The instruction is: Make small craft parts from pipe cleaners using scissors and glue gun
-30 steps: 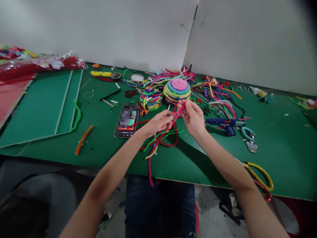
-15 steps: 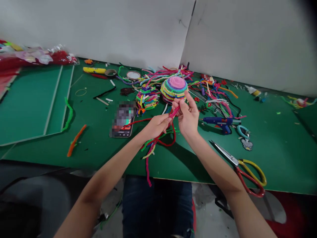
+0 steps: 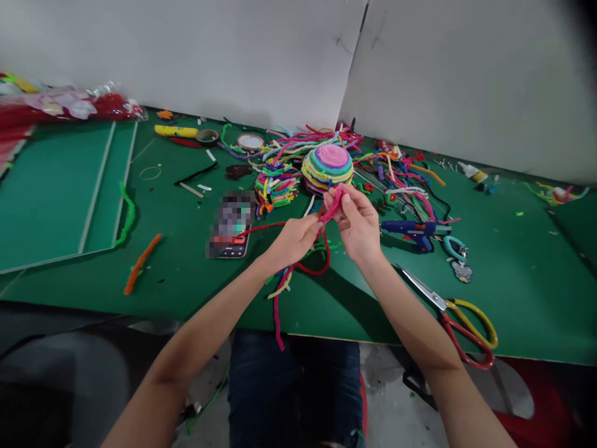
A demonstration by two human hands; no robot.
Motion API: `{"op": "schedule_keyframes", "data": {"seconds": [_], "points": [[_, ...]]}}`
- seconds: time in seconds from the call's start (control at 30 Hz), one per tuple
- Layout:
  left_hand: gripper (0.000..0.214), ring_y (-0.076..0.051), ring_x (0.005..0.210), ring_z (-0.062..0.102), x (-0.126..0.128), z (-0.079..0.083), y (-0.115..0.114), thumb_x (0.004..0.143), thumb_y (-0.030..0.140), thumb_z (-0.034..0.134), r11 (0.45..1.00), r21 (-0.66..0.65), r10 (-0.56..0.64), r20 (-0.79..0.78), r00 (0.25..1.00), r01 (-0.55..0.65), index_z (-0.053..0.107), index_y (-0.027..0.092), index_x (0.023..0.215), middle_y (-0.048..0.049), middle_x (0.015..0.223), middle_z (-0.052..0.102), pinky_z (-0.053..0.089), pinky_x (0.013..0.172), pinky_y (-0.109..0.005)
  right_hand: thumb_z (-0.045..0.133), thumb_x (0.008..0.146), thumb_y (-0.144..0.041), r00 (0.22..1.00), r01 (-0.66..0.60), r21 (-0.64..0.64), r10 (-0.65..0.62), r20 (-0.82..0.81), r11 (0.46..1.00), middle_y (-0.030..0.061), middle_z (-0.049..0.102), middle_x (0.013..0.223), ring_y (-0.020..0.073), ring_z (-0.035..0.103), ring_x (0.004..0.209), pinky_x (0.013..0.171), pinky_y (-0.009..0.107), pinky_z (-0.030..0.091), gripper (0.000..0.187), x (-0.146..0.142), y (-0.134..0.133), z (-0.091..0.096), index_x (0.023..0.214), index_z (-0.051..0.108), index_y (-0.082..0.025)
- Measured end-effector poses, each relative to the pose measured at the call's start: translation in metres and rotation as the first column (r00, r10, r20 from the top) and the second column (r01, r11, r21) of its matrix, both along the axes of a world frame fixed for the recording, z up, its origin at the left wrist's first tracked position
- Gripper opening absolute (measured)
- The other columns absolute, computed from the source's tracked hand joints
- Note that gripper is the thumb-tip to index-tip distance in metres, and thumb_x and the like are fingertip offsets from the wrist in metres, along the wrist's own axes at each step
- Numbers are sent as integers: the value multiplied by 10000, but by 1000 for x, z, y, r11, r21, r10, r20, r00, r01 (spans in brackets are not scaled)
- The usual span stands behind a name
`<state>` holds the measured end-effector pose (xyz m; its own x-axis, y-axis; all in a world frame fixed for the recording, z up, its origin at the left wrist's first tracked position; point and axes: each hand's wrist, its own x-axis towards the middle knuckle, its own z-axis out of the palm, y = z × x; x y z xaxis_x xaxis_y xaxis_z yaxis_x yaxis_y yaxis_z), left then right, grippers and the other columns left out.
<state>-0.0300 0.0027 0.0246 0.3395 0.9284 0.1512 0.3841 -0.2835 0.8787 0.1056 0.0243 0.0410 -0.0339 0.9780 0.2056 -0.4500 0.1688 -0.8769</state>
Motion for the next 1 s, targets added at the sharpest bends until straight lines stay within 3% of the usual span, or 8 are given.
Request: {"op": "schedule_keyframes", "data": {"seconds": [0.3,0.47,0.6,0.83,1.0], "points": [[370,-69,458,477,-2,6,-1,912,316,357,973,-162,-155,62,986,164,492,150,611,30,488,507,396,527,-184,663,747,-366,965,194,58,-201,166,979,-15,718,804,172,683,900,821,333,557,195,7,0,-4,892,602,-250],[240,-74,399,544,-2,8,0,911,285,382,856,-443,-187,216,958,267,511,127,783,5,557,596,416,458,-179,647,758,-365,931,301,51,-305,201,952,-7,715,862,168,668,942,822,303,544,218,8,-1,-8,932,558,-267],[200,-111,453,608,-2,10,-1,904,270,415,812,-503,-179,269,946,297,501,124,799,-11,554,618,478,500,-210,654,750,-365,927,305,50,-309,212,951,-9,713,863,155,674,906,808,288,543,225,8,0,-10,925,558,-262],[250,-72,325,521,-1,8,0,900,233,410,878,-426,-164,167,972,221,489,136,683,20,460,579,371,391,-155,668,738,-374,959,213,32,-215,184,976,-10,718,842,141,679,854,808,298,542,214,6,3,-12,895,606,-243],[219,-66,307,507,1,4,1,892,184,396,876,-425,-141,228,963,229,530,116,732,24,440,567,362,384,-150,729,666,-412,980,-61,-18,63,186,998,6,709,986,157,658,956,874,329,520,404,10,7,-11,1023,627,-253]]}}
